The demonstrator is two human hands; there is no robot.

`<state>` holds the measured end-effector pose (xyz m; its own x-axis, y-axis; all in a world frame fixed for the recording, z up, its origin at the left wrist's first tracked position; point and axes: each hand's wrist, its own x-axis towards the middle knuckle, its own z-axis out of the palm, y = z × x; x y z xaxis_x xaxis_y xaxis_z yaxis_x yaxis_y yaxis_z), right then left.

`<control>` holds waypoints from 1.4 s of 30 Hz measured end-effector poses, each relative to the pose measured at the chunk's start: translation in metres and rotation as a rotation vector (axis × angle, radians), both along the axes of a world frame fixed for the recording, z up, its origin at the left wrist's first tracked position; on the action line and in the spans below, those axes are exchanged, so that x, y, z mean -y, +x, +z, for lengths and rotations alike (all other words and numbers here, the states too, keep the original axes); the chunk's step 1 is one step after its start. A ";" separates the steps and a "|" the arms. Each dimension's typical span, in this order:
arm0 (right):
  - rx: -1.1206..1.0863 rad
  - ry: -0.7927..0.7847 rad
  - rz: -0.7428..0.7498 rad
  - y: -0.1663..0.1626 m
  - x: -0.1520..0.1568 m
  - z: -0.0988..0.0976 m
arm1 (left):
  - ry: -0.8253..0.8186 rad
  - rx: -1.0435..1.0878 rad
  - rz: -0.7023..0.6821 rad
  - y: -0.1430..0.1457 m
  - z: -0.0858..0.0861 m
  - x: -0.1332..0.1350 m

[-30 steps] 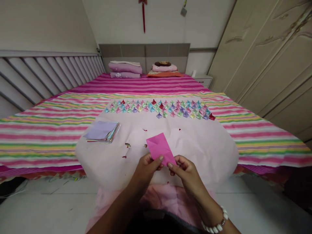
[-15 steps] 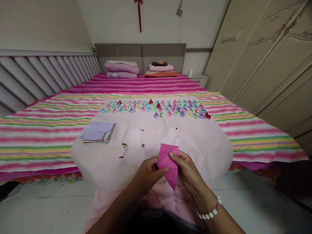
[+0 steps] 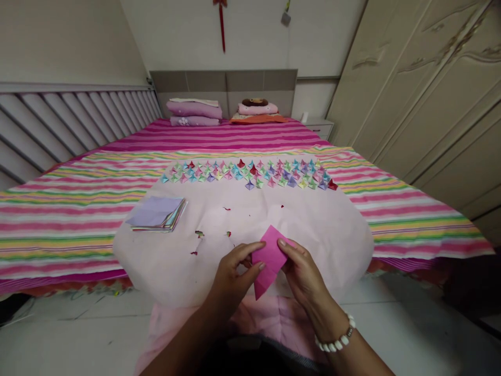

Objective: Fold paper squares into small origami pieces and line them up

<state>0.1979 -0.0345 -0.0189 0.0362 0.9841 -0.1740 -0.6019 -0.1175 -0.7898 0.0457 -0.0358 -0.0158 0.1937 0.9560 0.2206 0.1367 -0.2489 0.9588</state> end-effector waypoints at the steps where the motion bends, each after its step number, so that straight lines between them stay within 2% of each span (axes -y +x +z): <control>1: 0.011 0.007 -0.005 0.001 0.001 0.000 | 0.012 -0.016 0.014 0.000 0.000 -0.001; 4: 0.054 0.026 -0.024 0.002 0.002 -0.002 | -0.027 -0.019 0.065 -0.001 -0.002 -0.003; 8: 0.173 0.084 -0.075 0.004 0.003 -0.004 | -0.098 0.013 0.049 -0.001 -0.003 -0.005; 12: 0.259 0.142 -0.093 0.007 0.000 -0.006 | -0.269 0.154 0.026 0.000 -0.005 -0.006; 15: 0.220 0.143 -0.079 0.007 -0.002 -0.007 | -0.427 0.321 -0.020 0.000 -0.004 -0.006; 19: 0.179 0.148 0.031 0.003 0.000 -0.007 | -0.500 0.403 -0.028 0.001 -0.002 -0.006; 22: 0.188 0.143 0.093 -0.002 0.003 -0.003 | -0.519 0.385 -0.013 0.003 0.000 -0.006; 28: 0.148 0.068 0.006 -0.003 0.000 0.002 | -0.422 0.196 0.025 0.006 -0.006 -0.005; 35: 0.094 -0.013 0.170 -0.002 -0.001 -0.003 | -0.381 0.103 -0.022 0.005 -0.014 -0.005; 42: 0.265 0.014 -0.045 0.005 -0.014 0.002 | -0.411 0.067 -0.069 0.007 -0.017 -0.001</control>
<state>0.2029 -0.0205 -0.0173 0.1229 0.9826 -0.1389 -0.3784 -0.0830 -0.9219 0.0526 -0.0346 -0.0332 0.2583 0.9523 -0.1626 0.0673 0.1501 0.9864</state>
